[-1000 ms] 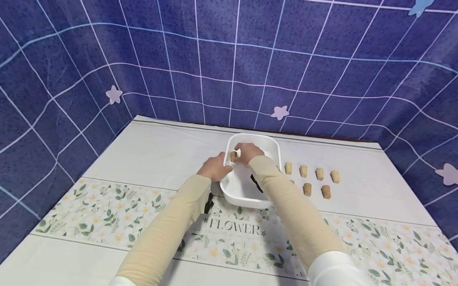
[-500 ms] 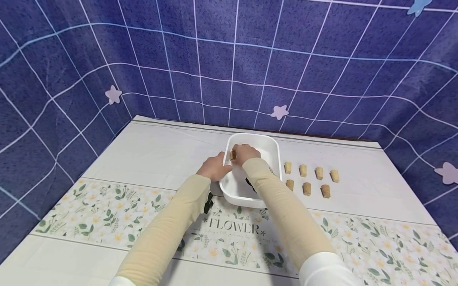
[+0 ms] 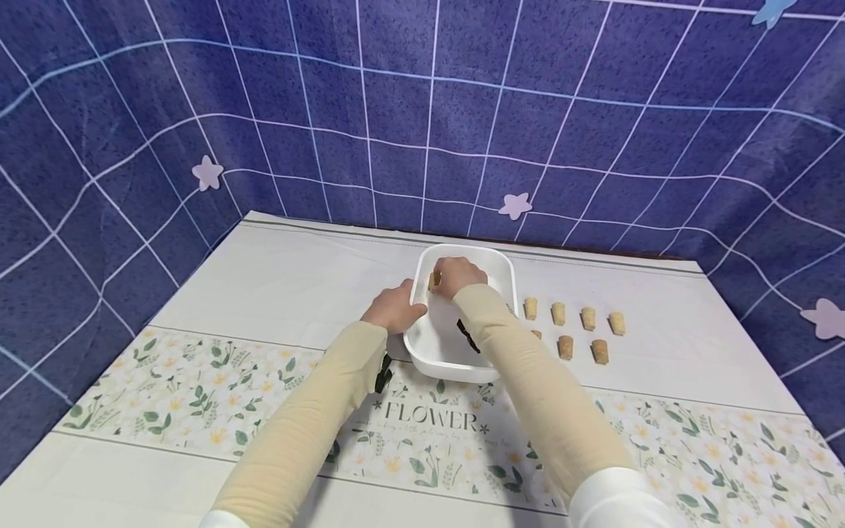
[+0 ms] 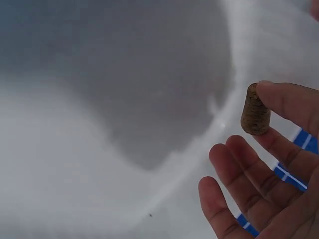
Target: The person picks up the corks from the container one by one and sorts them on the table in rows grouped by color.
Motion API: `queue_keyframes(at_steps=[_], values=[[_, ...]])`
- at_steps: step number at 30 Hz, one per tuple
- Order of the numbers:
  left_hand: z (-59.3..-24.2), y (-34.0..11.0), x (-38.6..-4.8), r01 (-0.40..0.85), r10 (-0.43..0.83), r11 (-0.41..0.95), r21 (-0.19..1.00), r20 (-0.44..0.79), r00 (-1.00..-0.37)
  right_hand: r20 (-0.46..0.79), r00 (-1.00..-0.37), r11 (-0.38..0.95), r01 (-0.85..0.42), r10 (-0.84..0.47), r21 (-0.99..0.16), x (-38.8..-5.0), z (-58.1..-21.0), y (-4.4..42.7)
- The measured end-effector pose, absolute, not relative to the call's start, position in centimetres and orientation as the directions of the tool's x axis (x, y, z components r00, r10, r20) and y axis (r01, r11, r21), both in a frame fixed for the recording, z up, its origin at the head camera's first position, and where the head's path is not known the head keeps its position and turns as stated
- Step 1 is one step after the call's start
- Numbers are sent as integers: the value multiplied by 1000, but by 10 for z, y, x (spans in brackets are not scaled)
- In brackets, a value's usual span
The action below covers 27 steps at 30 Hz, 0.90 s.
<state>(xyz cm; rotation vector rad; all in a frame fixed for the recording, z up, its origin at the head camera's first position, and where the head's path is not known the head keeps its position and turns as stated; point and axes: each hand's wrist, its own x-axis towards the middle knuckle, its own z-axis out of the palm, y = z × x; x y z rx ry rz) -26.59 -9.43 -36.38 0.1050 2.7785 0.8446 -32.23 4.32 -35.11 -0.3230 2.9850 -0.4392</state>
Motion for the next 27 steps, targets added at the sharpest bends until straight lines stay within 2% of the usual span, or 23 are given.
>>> queue_keyframes(at_steps=[13, 27], values=[[-361, -94, -265, -14, 134, 837, 548, -228, -964, -59, -966, 920, -219, -251, -326, -312, -314, 68], [-363, -95, -265, -26, 130, 812, 583, -225, -966, 5, -948, 910, -308, -319, -277, -299, -295, 93]])
